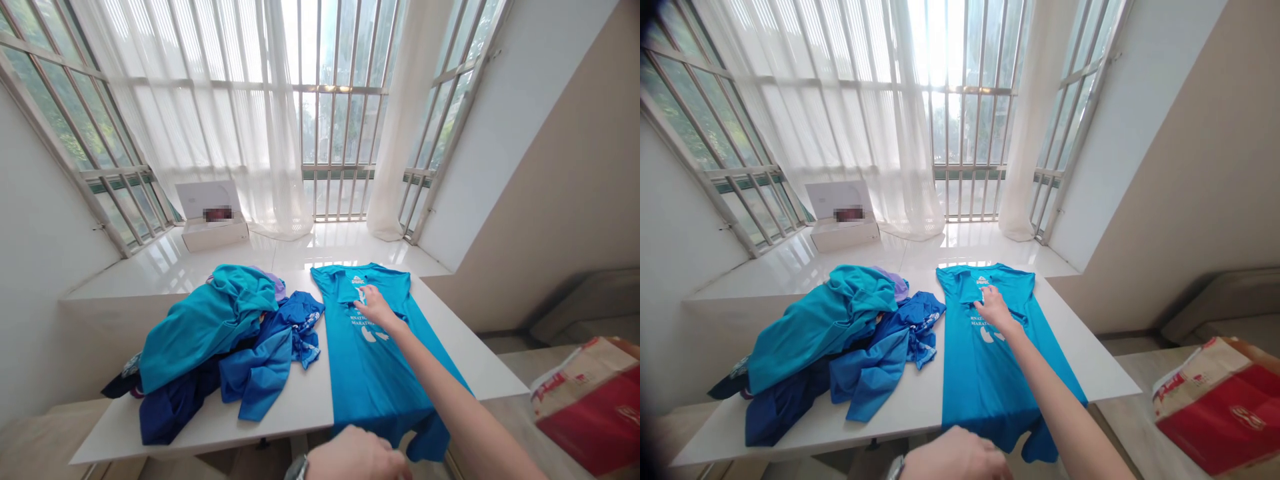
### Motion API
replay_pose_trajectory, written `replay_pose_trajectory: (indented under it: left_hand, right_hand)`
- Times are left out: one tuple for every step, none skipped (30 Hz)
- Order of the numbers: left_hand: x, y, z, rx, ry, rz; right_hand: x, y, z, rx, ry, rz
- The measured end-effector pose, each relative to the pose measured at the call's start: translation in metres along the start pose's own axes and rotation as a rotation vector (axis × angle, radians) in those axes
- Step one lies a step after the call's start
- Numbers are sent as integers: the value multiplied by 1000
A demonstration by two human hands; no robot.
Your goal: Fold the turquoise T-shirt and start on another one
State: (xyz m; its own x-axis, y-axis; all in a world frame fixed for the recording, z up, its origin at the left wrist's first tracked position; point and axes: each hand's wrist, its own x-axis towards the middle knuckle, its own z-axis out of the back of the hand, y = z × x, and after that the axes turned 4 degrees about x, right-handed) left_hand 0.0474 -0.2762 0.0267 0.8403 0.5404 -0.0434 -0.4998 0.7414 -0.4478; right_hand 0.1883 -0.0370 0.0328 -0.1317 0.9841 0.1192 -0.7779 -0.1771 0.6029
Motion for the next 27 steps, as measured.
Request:
replay_pose_trajectory:
  left_hand:
    - [3,9,22,22,-64,17]
    - [8,21,45,57,-139,57]
    - [15,35,68,91,-200,93]
    - [24,53,90,134,-245,137]
    - [36,72,109,175,-285,206]
    - [49,92,126,216,-320,303]
    - [64,113,140,247,-342,402]
    - [78,133,150,262,-357,445]
    - [92,153,158,277,-370,474]
    - [105,171,162,291,-382,503]
    - [117,187,165,304,-393,528]
    - [127,202,166,317,-404,559]
    - [136,215,166,327,-411,593]
    - [144,227,166,334,-413,629]
    - [150,237,165,336,-410,663]
    - [156,247,164,333,-403,691]
    - [161,256,164,325,-392,708]
    - [165,263,163,312,-381,712]
    - [168,269,162,296,-372,700]
    - [171,273,162,277,-369,675]
    - [174,277,161,255,-371,642]
    - [176,279,160,232,-381,607]
    - [178,280,159,210,-396,577]
    - [180,281,157,190,-415,552]
    - [182,281,155,173,-436,533]
    - [183,281,153,159,-456,521]
    - [184,281,150,149,-475,514]
  right_hand:
    - [-1,-4,6,-3,0,15]
    - [-3,-7,10,-3,3,30]
    - [-6,-10,14,0,5,44]
    - [-9,-11,17,4,3,60]
    - [-12,-12,18,8,-2,75]
    - [-16,-13,18,9,-13,91]
    - [-20,-13,17,7,-29,105]
    - [-23,-12,15,3,-47,116]
    - [-25,-12,12,-3,-67,123]
    - [-27,-12,8,-10,-87,128]
    - [-28,-12,4,-16,-105,131]
    - [-28,-13,0,-21,-122,129]
    - [-28,-14,-5,-25,-134,123]
    - [-27,-16,-8,-29,-140,115]
    - [-26,-17,-12,-34,-145,101]
    - [-24,-19,-15,-43,-147,86]
    - [-23,-20,-17,-57,-145,74]
    - [-22,-21,-18,-79,-139,69]
    - [-22,-21,-19,-104,-130,70]
    - [-21,-21,-19,-128,-120,73]
    - [-21,-21,-19,-149,-109,80]
    - [-21,-21,-18,-163,-98,85]
    - [-21,-20,-18,-172,-91,86]
    - [-21,-20,-17,-176,-89,81]
    - [-21,-20,-17,-177,-91,74]
    - [-21,-20,-17,-178,-99,65]
    - [-22,-20,-17,-177,-112,56]
